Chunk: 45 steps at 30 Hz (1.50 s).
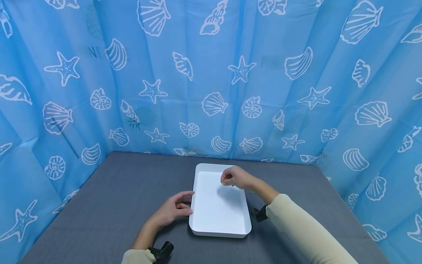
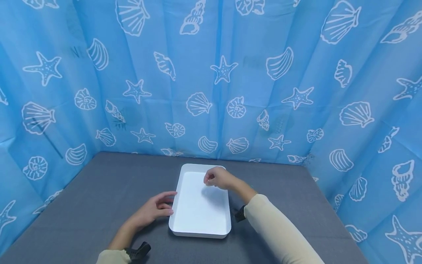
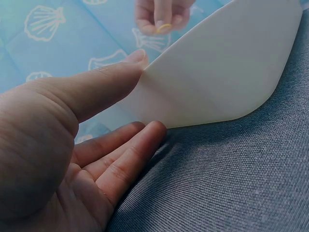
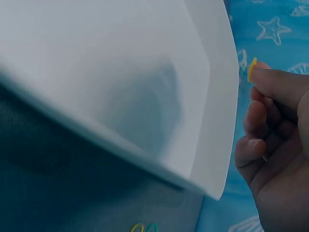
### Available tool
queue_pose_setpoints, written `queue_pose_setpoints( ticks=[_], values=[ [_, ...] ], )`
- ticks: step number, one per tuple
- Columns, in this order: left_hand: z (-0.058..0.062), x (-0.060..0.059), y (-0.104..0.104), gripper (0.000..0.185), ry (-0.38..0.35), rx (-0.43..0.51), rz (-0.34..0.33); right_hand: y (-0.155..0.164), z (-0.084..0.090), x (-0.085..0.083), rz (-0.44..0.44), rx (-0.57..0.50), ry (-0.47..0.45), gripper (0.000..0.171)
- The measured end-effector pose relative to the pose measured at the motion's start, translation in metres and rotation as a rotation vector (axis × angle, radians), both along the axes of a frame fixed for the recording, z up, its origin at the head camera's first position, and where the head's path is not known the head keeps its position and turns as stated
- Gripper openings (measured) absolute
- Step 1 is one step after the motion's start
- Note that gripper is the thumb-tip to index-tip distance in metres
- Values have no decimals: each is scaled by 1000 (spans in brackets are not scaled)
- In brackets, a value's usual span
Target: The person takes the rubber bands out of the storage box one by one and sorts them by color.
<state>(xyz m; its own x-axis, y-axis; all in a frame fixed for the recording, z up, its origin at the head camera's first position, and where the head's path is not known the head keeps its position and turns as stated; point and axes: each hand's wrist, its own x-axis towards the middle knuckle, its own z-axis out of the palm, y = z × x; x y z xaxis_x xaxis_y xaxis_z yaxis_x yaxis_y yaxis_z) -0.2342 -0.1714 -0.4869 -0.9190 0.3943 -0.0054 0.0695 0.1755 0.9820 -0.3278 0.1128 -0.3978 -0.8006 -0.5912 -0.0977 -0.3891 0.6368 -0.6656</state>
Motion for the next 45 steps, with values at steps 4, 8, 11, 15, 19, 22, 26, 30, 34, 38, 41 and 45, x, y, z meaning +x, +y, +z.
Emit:
queue_pose_setpoints(
  ticks=[4,8,11,15,19,22,26,30,34,38,41,45],
  values=[
    [0,0,0,63,-2,-7,1,16,0,0,-22,-47,25,5],
    [-2,-2,-1,63,0,-18,2,33,-1,-1,-35,-78,60,6],
    [-3,-2,-1,63,-6,-18,5,43,-5,-2,-58,-94,73,5],
    [-4,-2,-1,63,-13,-14,8,56,-9,0,-93,-124,58,6],
    [-4,-2,-2,63,-10,-14,7,66,-12,3,-99,-141,70,5],
    [-4,-2,-2,63,-10,-12,5,75,-15,4,-95,-149,89,6],
    [-4,-2,-2,64,-8,-11,4,86,-22,5,-118,-151,100,6],
    [-2,-1,-2,64,-12,-8,0,97,-29,7,-153,-162,94,6],
    [-3,-2,-1,64,-16,-3,-3,105,-36,11,-178,-193,79,5],
    [-3,-3,0,64,-15,-8,3,114,-40,13,-211,-210,76,5],
    [-3,-3,0,64,-19,-8,4,120,-42,16,-238,-210,84,5],
    [-3,-2,-1,63,-25,-7,2,129,-47,19,-268,-190,95,4]
  ],
)
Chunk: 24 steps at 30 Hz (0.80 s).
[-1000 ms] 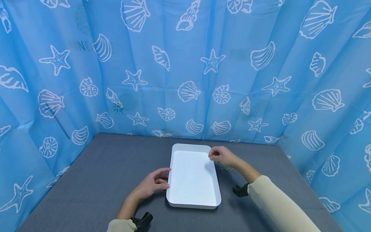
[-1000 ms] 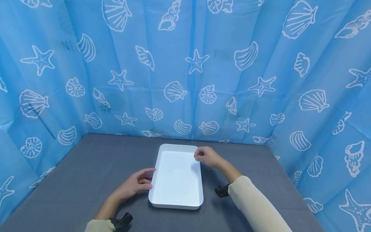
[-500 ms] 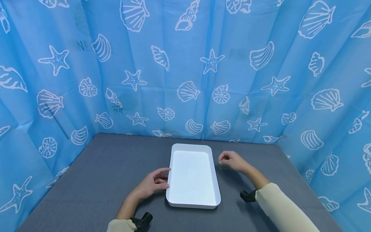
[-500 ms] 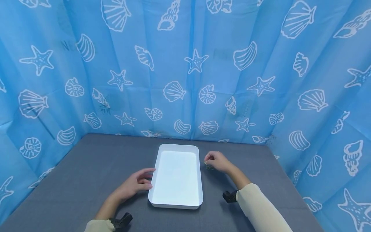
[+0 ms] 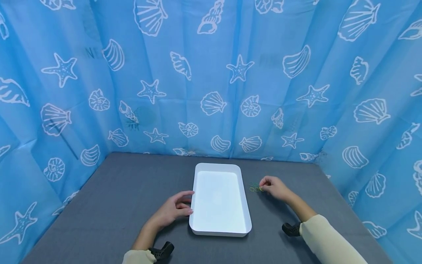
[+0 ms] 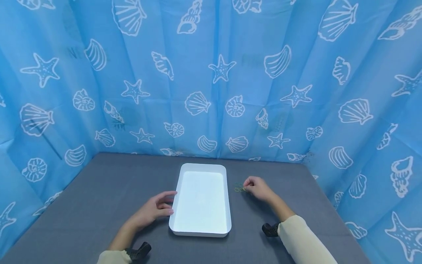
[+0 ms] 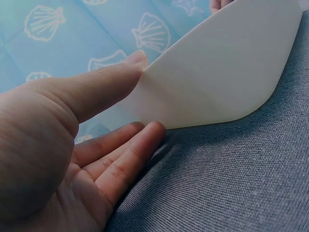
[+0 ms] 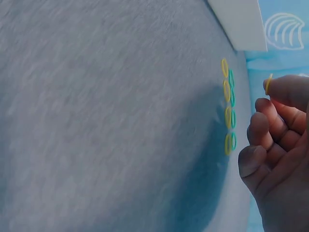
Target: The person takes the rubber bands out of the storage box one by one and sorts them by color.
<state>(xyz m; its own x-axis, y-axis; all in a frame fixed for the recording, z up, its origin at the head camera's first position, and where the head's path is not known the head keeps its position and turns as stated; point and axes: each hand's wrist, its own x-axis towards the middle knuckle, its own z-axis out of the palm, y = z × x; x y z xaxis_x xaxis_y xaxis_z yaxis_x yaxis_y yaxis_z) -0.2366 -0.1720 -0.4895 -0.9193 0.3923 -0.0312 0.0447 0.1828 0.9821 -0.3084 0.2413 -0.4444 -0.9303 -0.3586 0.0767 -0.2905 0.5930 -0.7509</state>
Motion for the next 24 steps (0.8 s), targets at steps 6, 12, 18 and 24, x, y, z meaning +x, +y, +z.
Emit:
queue_pose_setpoints(
  ticks=[6,12,18,24],
  values=[
    [0,1,0,63,4,-1,4,11,-6,5,-122,76,39,5],
    [-1,1,0,65,-10,4,3,20,-9,8,-235,167,46,7],
    [1,1,0,65,-8,10,-1,25,-13,7,-267,223,48,8],
    [2,1,0,64,-9,0,-2,29,-16,7,-289,244,57,9]
  ],
)
